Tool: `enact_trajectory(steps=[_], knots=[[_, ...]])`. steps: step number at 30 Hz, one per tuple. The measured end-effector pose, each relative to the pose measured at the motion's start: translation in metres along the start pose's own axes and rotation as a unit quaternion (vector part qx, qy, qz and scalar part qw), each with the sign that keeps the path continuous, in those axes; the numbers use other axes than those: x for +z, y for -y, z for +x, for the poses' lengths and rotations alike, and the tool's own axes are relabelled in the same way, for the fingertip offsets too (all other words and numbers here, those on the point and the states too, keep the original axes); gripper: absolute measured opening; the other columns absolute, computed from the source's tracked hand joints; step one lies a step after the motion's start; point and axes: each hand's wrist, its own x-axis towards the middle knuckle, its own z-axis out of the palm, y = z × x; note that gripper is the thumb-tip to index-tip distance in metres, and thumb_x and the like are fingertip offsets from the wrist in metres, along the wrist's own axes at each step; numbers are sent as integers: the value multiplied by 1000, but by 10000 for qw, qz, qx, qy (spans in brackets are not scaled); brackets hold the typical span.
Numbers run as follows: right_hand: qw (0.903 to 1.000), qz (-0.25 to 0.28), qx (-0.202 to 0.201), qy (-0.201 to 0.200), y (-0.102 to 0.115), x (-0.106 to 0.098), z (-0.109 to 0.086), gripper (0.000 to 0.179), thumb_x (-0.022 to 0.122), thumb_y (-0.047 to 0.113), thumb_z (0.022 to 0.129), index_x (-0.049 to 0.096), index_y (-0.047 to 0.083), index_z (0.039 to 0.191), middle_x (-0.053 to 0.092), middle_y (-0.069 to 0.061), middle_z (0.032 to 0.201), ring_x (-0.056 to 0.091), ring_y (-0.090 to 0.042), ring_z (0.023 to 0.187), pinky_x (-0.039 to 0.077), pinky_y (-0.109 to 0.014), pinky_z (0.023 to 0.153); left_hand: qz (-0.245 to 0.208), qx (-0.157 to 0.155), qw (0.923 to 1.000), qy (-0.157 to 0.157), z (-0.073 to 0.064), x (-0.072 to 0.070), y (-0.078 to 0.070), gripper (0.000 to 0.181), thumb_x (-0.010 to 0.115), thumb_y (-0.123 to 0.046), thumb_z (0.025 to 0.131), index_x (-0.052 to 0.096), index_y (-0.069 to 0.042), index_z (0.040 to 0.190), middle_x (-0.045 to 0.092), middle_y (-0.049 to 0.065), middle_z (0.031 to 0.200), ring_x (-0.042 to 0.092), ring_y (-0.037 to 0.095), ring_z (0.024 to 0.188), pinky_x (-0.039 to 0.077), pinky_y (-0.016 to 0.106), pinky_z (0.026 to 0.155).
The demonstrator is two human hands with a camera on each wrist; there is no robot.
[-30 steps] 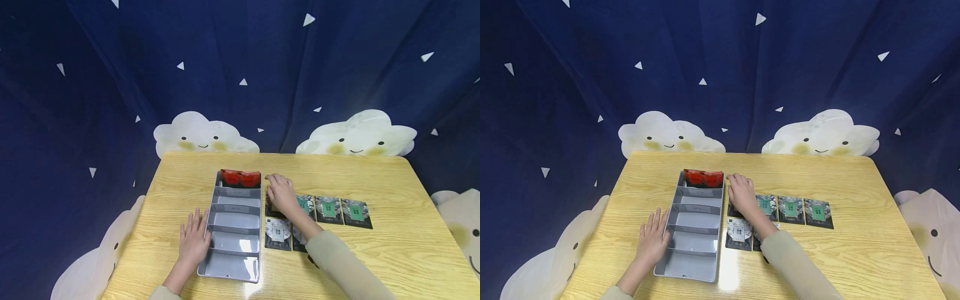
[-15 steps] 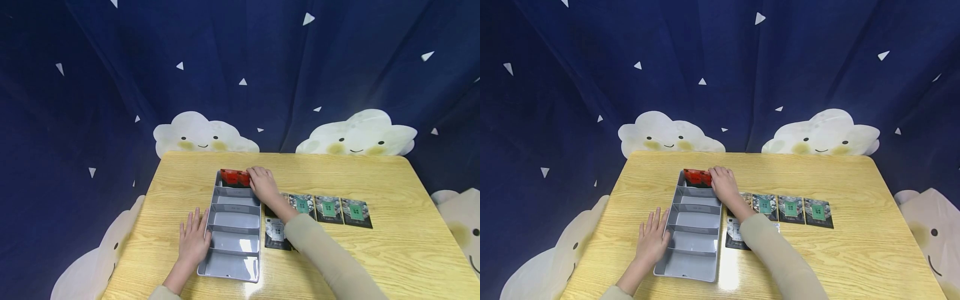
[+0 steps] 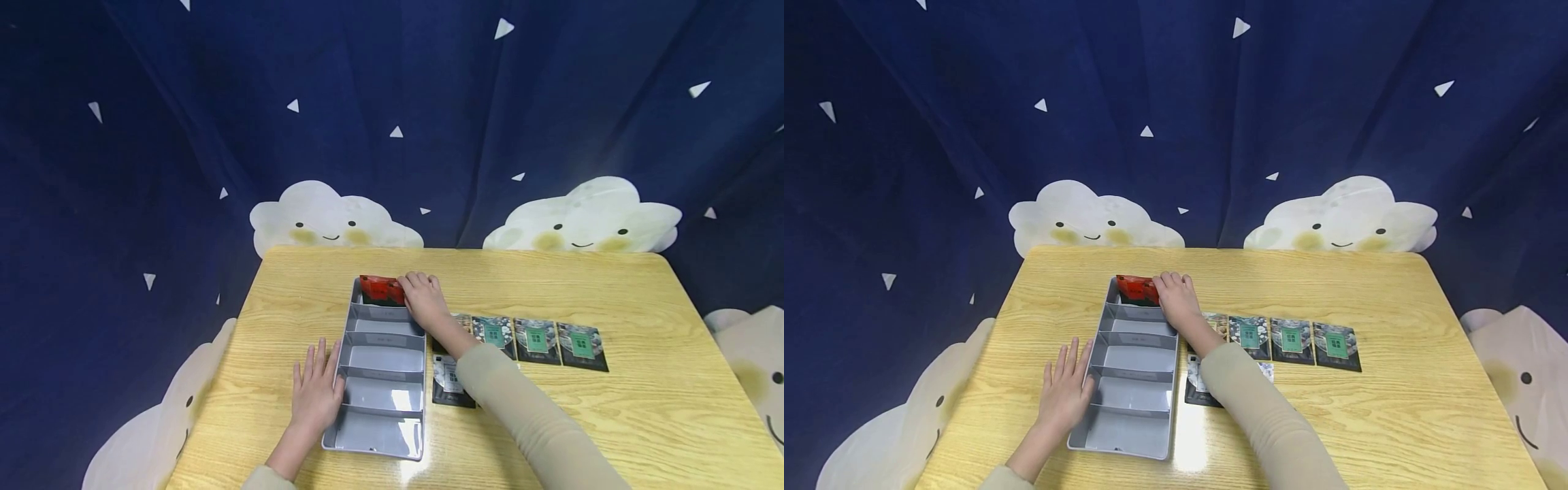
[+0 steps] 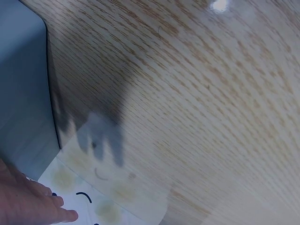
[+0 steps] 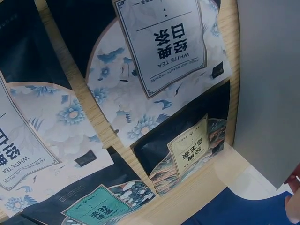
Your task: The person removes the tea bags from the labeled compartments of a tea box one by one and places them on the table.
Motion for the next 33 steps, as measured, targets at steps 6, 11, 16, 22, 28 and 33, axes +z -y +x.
enact_trajectory(steps=[6,11,16,22,28,33], knots=[[9998,-31,-165,-100,3,-3,0,21,57,11,86,57,10,106,57,-6,97,52,-24,94,37,-42,84,-2,-14,10000,5,0,0,0,60,43,-24,90,23,-17,146,15,13,152,11,35,138,8,57,108],[9996,-2,-142,239,3,-4,0,19,58,13,87,58,13,107,60,-3,98,54,-22,93,37,-43,84,13,1,10000,-34,0,1,0,60,43,-24,90,24,-17,146,16,14,151,12,35,138,8,57,108],[9991,13,-116,405,2,-3,1,18,57,13,87,57,14,106,60,-2,101,55,-21,95,37,-41,85,9,21,10000,-66,0,1,0,60,43,-24,90,24,-17,146,16,14,151,12,36,138,8,57,107],[9978,225,-48,626,1,-8,1,22,55,13,89,57,13,110,61,-4,105,55,-22,99,35,-44,91,-23,16,10000,-38,0,1,0,60,43,-25,90,24,-17,146,16,14,151,11,36,138,8,57,107],[9974,648,-32,305,0,-21,-1,19,50,15,90,59,12,107,61,-3,100,56,-22,95,36,-44,89,-42,-25,10000,16,1,1,-1,59,42,-25,90,24,-17,146,15,14,151,11,36,138,8,57,107],[9938,1089,0,-209,-2,-37,-2,17,48,14,90,60,12,102,61,-3,97,56,-20,94,35,-43,88,-36,-35,10000,18,1,1,0,59,43,-24,90,24,-17,146,16,14,151,12,36,138,8,58,107]])
